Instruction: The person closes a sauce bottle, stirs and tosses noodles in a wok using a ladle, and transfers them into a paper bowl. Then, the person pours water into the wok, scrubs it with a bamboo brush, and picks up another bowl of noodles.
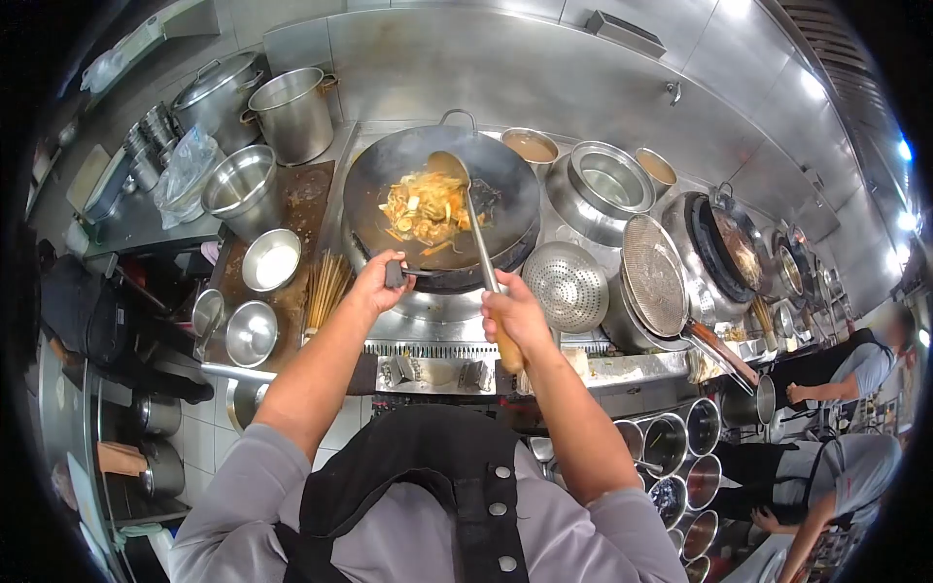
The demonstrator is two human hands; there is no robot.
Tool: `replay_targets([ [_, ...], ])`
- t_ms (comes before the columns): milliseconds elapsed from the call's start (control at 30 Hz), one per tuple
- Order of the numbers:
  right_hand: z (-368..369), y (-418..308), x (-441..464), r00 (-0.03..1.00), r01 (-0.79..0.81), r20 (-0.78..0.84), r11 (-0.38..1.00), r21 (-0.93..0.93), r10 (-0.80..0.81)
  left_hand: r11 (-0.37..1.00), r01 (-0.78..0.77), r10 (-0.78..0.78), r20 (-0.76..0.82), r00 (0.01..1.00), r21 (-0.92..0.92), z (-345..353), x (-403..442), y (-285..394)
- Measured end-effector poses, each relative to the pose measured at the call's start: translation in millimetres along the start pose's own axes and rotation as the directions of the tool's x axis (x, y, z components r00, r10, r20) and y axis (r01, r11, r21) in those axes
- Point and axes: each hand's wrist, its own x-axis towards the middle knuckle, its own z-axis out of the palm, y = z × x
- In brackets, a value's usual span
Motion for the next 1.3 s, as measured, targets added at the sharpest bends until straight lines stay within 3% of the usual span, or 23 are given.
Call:
replay_targets([
  [133,-15.7,-3.8,10.3,0.997,0.043,-0.068,0.998,0.034,-0.041,1.0,-0.003,0.003,0.011,1.0,0.006,-0.4,0.5,0.5],
  [200,-16.1,4.7,46.1,0.974,0.1,-0.187,0.984,-0.151,-0.127,1.0,-0.011,0.011,0.011,1.0,0.017,-0.1,0.3,0.0],
  [233,-9.2,9.1,59.7,0.975,0.07,-0.201,0.988,-0.138,-0.097,1.0,-0.004,0.004,0.014,1.0,0.01,-0.9,1.1,-0.4],
  [367,1.5,7.5,60.8,0.995,-0.055,0.086,0.999,-0.001,0.055,1.0,-0.003,0.003,0.001,1.0,0.009,0.3,-0.4,0.6],
  [467,-9.2,-4.2,34.3,0.998,-0.031,0.059,0.999,-0.044,0.033,1.0,0.003,-0.003,0.015,1.0,-0.001,-0.1,-1.1,0.6],
  [533,-15.7,2.2,48.3,0.999,0.026,0.022,0.998,-0.048,-0.025,1.0,0.002,-0.002,0.016,1.0,-0.002,-2.5,2.5,-0.1],
  [600,-14.5,0.2,75.2,0.984,0.102,-0.123,0.978,-0.18,-0.125,1.0,0.008,-0.008,0.061,0.998,0.0,-5.5,5.8,-0.8],
  [667,4.6,-1.4,86.6,0.986,0.082,-0.133,0.982,-0.168,-0.105,1.0,0.011,-0.012,0.046,0.999,0.004,-2.5,0.5,0.1],
  [767,16.4,0.0,90.5,0.997,-0.025,0.068,1.0,-0.018,0.026,1.0,0.015,-0.016,0.04,0.999,0.009,-3.1,4.1,0.7],
  [867,4.0,-8.2,70.7,0.995,-0.032,0.095,0.999,0.041,0.028,1.0,0.011,-0.012,0.048,0.999,0.01,-4.7,2.9,-0.5],
  [1000,14.3,-9.8,96.0,0.98,0.153,-0.108,0.982,-0.113,-0.165,1.0,0.016,-0.016,0.048,0.999,0.009,-5.0,2.7,0.5],
  [1033,19.4,-11.9,103.7,0.977,0.119,-0.155,0.976,-0.185,-0.148,1.0,0.015,-0.016,0.047,0.999,0.01,-6.1,3.5,0.6],
  [1200,26.1,-2.9,68.9,1.0,0.011,-0.01,0.914,-0.406,-0.016,1.0,0.019,-0.019,0.051,0.998,0.002,-4.5,5.8,1.2],
  [1267,6.6,-8.5,21.1,0.997,-0.009,0.046,0.725,-0.688,0.056,0.999,0.036,-0.036,0.042,0.998,-0.014,-1.7,6.9,1.3],
  [1300,-11.9,-8.8,0.0,0.996,0.087,0.092,0.578,-0.812,-0.02,0.998,0.044,-0.043,0.036,0.998,-0.034,-1.5,8.5,2.4],
])
